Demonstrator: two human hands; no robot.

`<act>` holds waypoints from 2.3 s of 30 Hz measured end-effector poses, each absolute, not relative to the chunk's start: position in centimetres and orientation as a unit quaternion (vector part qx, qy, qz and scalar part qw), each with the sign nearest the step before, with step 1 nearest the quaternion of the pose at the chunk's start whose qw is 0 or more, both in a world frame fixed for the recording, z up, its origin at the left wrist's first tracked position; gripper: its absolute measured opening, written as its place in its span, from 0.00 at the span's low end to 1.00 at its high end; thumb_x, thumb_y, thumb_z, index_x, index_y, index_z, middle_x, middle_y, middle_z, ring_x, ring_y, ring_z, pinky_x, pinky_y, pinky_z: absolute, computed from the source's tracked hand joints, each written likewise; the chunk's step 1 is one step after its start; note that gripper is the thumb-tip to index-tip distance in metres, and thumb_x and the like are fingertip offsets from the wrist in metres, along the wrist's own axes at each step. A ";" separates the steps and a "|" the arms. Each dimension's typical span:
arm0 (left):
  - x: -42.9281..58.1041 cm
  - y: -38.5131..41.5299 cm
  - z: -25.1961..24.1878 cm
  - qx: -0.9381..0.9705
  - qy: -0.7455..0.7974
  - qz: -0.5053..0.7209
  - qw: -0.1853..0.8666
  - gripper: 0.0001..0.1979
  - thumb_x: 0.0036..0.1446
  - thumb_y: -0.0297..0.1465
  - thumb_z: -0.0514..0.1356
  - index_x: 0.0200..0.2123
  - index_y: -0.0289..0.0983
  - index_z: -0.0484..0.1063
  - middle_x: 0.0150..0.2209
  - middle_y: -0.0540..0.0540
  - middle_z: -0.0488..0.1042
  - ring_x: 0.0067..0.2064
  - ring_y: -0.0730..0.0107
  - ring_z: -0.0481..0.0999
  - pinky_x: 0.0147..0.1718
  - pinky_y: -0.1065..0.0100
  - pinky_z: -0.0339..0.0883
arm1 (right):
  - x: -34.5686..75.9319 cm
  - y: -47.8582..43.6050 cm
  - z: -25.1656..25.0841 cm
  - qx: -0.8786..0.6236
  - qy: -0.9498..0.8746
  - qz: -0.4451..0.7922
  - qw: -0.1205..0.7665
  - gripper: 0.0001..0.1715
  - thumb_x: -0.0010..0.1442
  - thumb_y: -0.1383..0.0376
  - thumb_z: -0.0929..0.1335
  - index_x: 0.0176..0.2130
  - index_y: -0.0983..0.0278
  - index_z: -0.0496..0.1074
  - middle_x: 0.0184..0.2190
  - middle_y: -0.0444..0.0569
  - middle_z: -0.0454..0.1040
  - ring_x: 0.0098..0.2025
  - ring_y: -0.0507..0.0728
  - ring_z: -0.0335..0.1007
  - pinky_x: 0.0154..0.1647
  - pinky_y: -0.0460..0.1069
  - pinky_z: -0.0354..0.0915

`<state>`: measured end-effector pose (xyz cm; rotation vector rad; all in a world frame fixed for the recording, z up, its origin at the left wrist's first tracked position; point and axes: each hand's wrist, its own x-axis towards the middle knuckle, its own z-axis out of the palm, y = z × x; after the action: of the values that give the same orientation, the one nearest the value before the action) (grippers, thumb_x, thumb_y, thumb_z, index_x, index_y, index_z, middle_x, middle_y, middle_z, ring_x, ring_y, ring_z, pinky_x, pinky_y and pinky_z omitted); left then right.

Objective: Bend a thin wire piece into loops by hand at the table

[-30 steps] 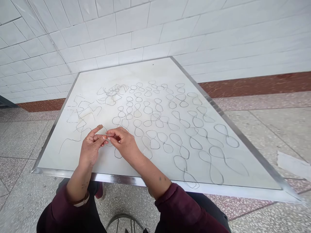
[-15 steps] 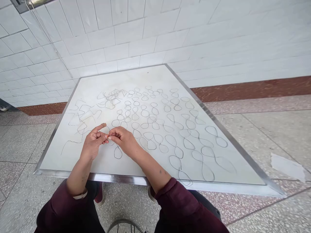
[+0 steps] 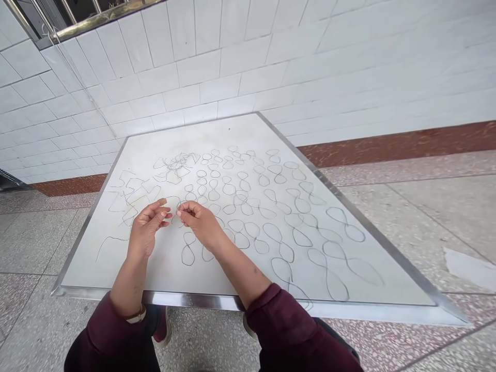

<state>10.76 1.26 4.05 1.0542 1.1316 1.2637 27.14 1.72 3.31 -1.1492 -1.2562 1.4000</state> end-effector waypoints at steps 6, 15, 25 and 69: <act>10.8 0.8 3.5 0.429 0.500 0.540 0.524 0.17 0.48 0.35 0.69 0.43 0.39 0.80 0.35 0.45 0.78 0.34 0.70 0.75 0.37 0.65 0.68 | 26.7 1.5 3.6 -0.462 -0.512 0.566 0.452 0.09 0.57 0.57 0.68 0.33 0.60 0.69 0.27 0.40 0.65 0.30 0.51 0.60 0.35 0.48 0.61; 10.4 0.4 3.2 0.420 0.524 0.556 0.490 0.12 0.48 0.35 0.69 0.38 0.40 0.80 0.41 0.44 0.79 0.35 0.71 0.75 0.35 0.66 0.69 | 26.1 1.3 2.7 -0.441 -0.512 0.576 0.460 0.07 0.56 0.59 0.69 0.34 0.60 0.70 0.29 0.41 0.66 0.30 0.51 0.61 0.32 0.48 0.61; 10.7 0.5 2.9 0.422 0.514 0.537 0.519 0.11 0.47 0.32 0.69 0.36 0.37 0.80 0.31 0.48 0.76 0.33 0.72 0.74 0.38 0.65 0.69 | 25.8 1.1 2.5 -0.417 -0.511 0.603 0.449 0.07 0.56 0.60 0.69 0.33 0.61 0.68 0.28 0.40 0.66 0.31 0.51 0.61 0.34 0.48 0.58; 11.0 -0.2 2.4 0.404 0.458 0.530 0.588 0.21 0.43 0.29 0.72 0.44 0.38 0.79 0.33 0.48 0.79 0.37 0.69 0.78 0.48 0.60 0.70 | 25.3 0.8 1.9 -0.419 -0.467 0.596 0.500 0.10 0.55 0.60 0.71 0.30 0.60 0.67 0.29 0.40 0.66 0.31 0.51 0.62 0.34 0.49 0.61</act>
<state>10.98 -0.20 2.42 0.9418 1.0679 1.2338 25.29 0.76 1.93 -1.0143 -1.1303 1.4421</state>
